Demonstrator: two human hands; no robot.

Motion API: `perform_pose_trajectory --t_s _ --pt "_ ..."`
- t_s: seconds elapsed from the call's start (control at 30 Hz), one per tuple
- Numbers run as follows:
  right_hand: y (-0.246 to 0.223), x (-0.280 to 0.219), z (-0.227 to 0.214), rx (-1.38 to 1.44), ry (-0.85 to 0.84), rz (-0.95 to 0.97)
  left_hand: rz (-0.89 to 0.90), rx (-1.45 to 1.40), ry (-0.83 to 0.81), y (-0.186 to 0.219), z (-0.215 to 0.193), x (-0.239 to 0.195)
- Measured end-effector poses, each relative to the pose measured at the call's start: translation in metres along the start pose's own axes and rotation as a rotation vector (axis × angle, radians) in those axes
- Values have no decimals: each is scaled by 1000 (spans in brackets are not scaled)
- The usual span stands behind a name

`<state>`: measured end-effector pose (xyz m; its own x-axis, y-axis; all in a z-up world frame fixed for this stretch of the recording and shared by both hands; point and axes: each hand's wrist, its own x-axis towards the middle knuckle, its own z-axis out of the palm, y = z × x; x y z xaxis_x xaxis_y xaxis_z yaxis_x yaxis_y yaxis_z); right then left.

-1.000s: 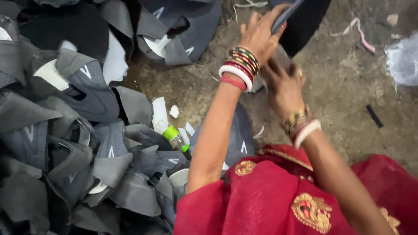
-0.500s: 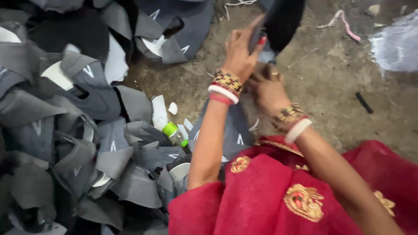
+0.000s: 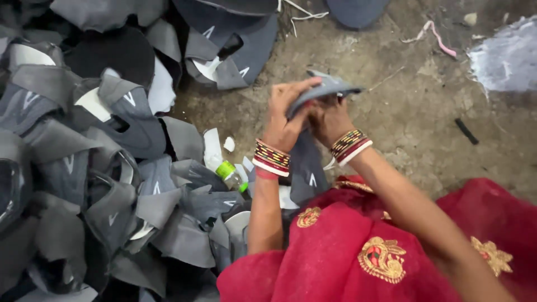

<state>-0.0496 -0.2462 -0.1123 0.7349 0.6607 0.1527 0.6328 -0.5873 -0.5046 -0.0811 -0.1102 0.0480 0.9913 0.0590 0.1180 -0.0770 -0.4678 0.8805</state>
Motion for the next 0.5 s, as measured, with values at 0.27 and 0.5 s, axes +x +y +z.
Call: perform_pose_trajectory --t_s 0.27,0.5 --pt "-17 -52 -212 863 64 97 132 -167 495 -2 22 8" --pt "48 -18 -224 1656 345 280 86 -166 431 -98 28 -59"
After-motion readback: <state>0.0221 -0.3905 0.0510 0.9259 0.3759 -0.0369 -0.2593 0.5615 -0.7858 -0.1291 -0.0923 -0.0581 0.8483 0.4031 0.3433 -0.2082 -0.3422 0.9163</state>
